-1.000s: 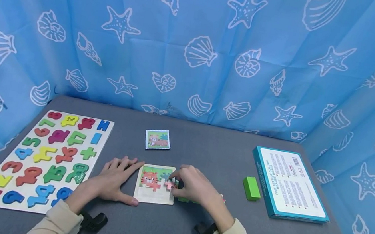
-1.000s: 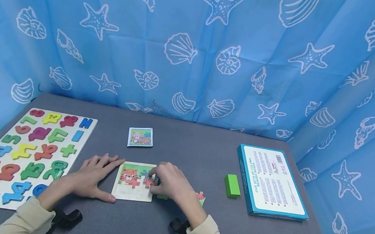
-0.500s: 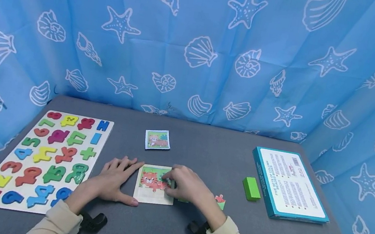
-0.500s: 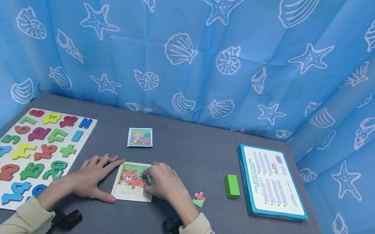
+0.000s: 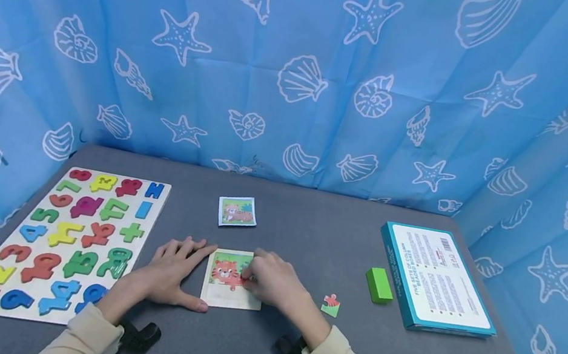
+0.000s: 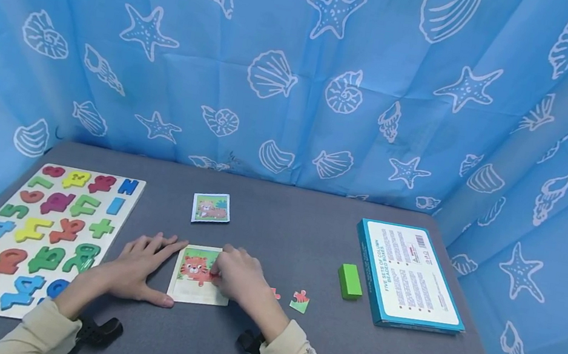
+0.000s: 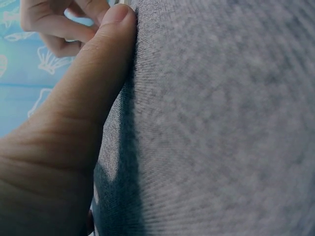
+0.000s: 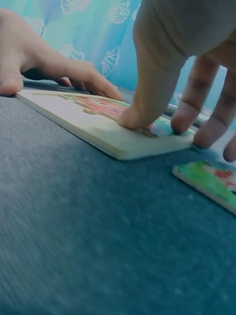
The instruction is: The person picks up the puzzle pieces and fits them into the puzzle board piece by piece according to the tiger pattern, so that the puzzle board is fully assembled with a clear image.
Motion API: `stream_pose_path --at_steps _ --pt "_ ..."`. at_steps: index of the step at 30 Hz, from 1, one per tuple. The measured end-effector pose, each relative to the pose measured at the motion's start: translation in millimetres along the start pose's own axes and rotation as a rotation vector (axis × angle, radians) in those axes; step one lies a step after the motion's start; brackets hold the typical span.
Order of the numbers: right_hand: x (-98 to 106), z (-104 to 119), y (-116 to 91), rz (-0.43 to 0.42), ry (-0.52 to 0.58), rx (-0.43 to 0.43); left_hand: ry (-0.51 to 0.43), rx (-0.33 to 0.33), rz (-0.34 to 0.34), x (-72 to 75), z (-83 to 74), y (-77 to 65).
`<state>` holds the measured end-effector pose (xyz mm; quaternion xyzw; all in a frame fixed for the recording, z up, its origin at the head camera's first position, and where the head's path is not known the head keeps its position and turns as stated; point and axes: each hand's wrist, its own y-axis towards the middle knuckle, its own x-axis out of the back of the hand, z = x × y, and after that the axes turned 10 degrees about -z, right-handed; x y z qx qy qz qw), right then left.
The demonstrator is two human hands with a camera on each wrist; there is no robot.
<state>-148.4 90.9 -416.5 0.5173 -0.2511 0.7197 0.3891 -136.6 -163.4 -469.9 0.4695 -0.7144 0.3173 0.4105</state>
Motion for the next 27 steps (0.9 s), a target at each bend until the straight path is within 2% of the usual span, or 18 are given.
stream_pose_path --at_steps 5,15,27 --pt "1 2 -2 0.009 -0.015 -0.004 -0.012 -0.016 0.002 3.6 -3.4 -1.5" --pt "8 -4 -7 -0.011 -0.013 0.003 -0.016 -0.017 -0.003 2.0 0.1 -1.3" --pt "29 -13 -18 -0.05 0.004 -0.004 -0.011 -0.004 0.013 3.0 -0.9 -0.7"
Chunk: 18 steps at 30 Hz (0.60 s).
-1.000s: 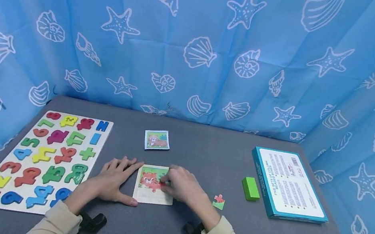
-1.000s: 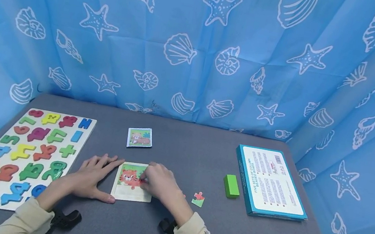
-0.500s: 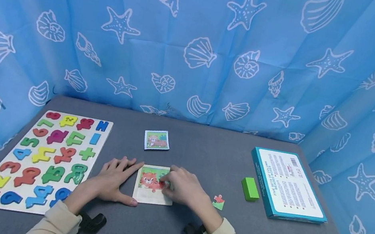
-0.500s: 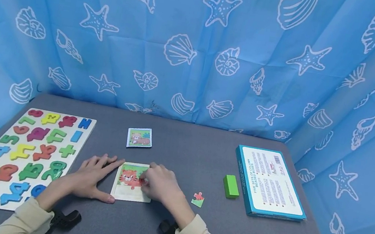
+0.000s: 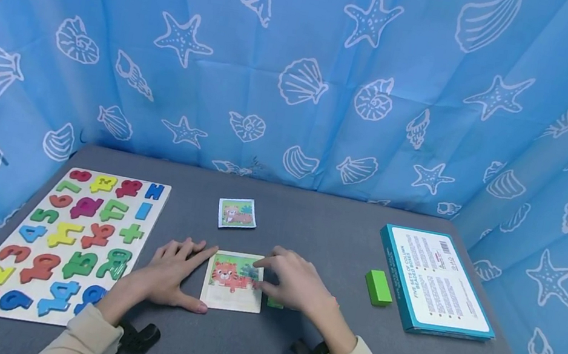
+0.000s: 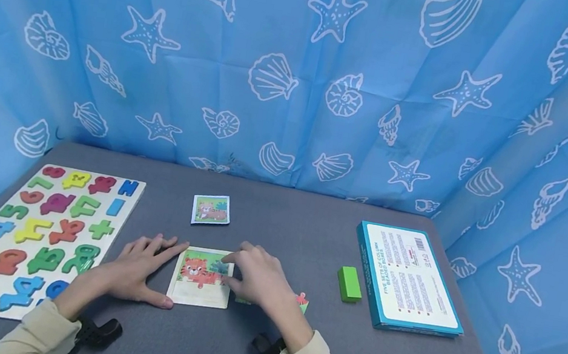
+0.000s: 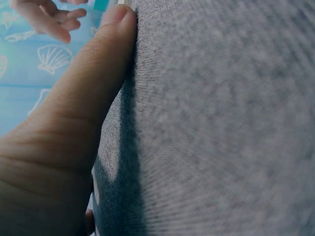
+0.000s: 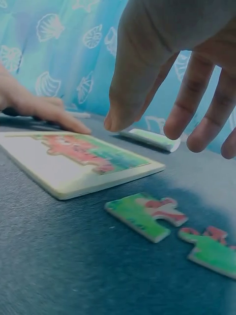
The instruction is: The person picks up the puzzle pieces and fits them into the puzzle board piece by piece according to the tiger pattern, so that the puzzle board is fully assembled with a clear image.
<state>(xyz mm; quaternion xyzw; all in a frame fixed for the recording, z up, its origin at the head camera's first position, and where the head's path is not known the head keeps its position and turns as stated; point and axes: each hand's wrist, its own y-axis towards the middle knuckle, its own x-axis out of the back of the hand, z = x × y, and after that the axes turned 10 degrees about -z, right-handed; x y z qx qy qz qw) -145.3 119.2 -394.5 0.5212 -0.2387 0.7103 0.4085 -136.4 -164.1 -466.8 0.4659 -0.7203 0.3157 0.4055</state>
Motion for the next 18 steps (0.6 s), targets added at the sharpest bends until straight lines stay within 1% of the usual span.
stream_pose_path --at_steps 3,7,10,13,18 --pt "4 -4 -4 0.004 0.008 -0.014 -0.002 0.003 0.014 0.4 -0.1 -0.3" --pt "7 -8 -10 0.016 0.02 -0.046 0.005 0.009 0.008 -3.0 2.0 -0.1" --pt "8 -10 -13 0.023 0.02 -0.072 0.011 0.006 -0.008 -6.1 4.0 0.4" --pt "9 -12 -17 0.021 0.024 -0.084 0.018 0.002 -0.015 -7.1 4.9 0.7" --pt "9 -16 -23 0.019 0.029 -0.083 0.016 -0.002 -0.01 -1.9 0.8 0.0"
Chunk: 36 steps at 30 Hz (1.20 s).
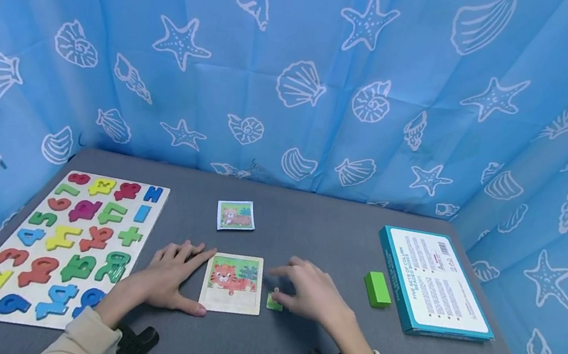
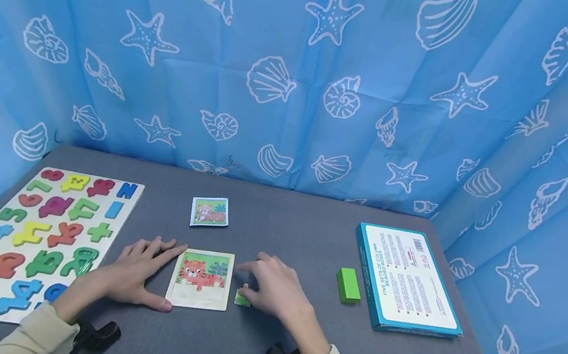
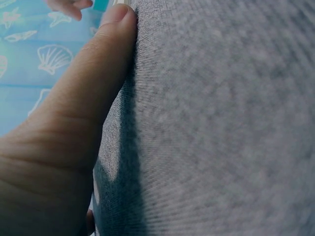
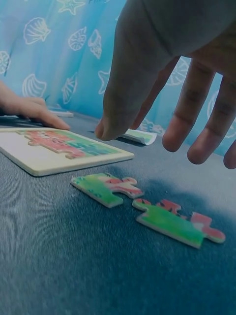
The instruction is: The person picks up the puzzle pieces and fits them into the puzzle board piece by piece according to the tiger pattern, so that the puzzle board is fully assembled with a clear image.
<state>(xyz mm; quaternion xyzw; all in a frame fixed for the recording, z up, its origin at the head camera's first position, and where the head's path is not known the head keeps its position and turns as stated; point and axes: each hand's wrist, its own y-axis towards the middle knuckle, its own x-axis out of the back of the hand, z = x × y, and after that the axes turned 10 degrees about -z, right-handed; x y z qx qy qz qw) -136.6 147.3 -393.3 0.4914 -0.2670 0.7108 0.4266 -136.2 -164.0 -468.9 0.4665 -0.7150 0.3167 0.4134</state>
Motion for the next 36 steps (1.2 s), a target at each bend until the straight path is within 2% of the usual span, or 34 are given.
stream_pose_path --at_steps 9,12,21,27,32,36 --pt "-5 -7 -7 0.078 -0.004 -0.056 0.009 0.007 0.028 8.8 -6.5 -1.5" --pt "-9 -8 -8 0.097 0.0 -0.05 0.006 0.01 0.03 9.9 -6.7 -1.3" --pt "-19 -6 -8 0.025 0.015 0.066 0.014 0.002 0.025 9.9 -7.4 -2.1" --pt "-20 -8 -5 0.024 -0.003 0.059 -0.005 -0.008 0.02 10.2 -8.6 -3.8" --pt "-20 -9 -3 -0.02 0.02 0.051 -0.013 -0.01 0.008 6.3 -4.7 -3.3" --pt "-19 -9 -4 0.022 0.023 0.035 -0.01 0.006 0.013 2.9 -1.7 -1.5"
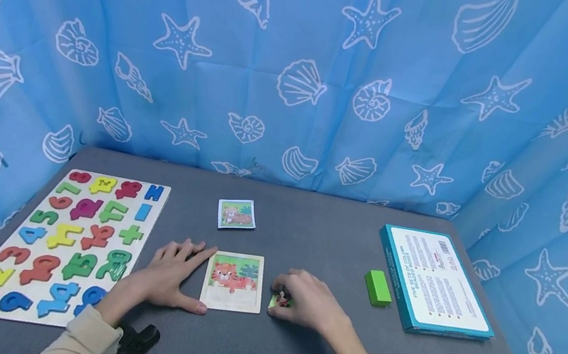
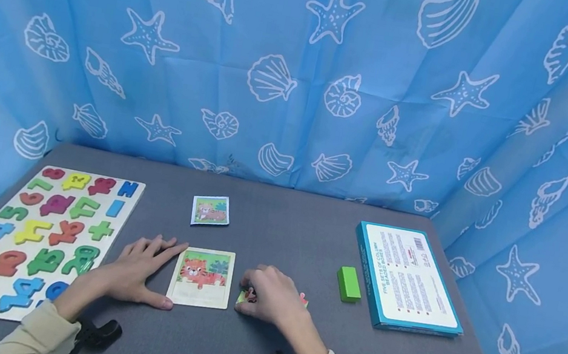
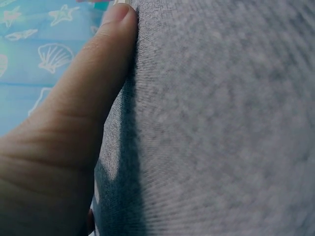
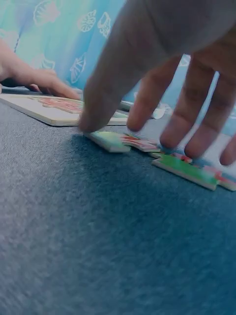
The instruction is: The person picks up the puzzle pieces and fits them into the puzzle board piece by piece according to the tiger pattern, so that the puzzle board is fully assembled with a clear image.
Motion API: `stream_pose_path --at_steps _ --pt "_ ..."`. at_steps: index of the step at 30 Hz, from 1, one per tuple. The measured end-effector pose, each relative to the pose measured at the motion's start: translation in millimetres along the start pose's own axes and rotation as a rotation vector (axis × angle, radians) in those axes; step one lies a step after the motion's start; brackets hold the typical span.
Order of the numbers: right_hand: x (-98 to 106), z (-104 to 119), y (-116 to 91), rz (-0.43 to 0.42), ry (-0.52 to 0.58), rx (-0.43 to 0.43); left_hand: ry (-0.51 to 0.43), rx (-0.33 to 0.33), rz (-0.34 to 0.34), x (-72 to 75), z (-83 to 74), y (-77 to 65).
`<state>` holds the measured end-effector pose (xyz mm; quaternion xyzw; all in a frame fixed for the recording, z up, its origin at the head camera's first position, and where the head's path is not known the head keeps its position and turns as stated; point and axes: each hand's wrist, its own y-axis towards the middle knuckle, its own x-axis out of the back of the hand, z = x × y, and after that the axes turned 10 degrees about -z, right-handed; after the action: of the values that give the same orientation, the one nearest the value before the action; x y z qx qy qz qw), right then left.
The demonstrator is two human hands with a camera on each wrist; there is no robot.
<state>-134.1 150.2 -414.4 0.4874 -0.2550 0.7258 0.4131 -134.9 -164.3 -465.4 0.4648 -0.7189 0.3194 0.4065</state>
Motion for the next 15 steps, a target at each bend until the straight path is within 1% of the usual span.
stream_pose_path --at_steps 3,6,9,12,15 --pt "0 1 -1 0.026 0.004 0.005 -0.005 0.0 0.008 0.1 0.2 0.5" --pt "0 1 -1 0.026 0.014 0.027 -0.002 -0.002 0.005 1.3 -0.6 -0.1" --pt "-1 2 1 0.024 0.002 0.031 0.005 0.0 0.008 1.6 -0.6 -0.2" --pt "0 4 5 0.0 -0.019 0.034 0.002 -0.004 0.005 0.7 0.1 -0.1" --pt "2 10 9 -0.034 -0.034 0.06 0.001 -0.004 0.0 -1.4 1.1 0.9"
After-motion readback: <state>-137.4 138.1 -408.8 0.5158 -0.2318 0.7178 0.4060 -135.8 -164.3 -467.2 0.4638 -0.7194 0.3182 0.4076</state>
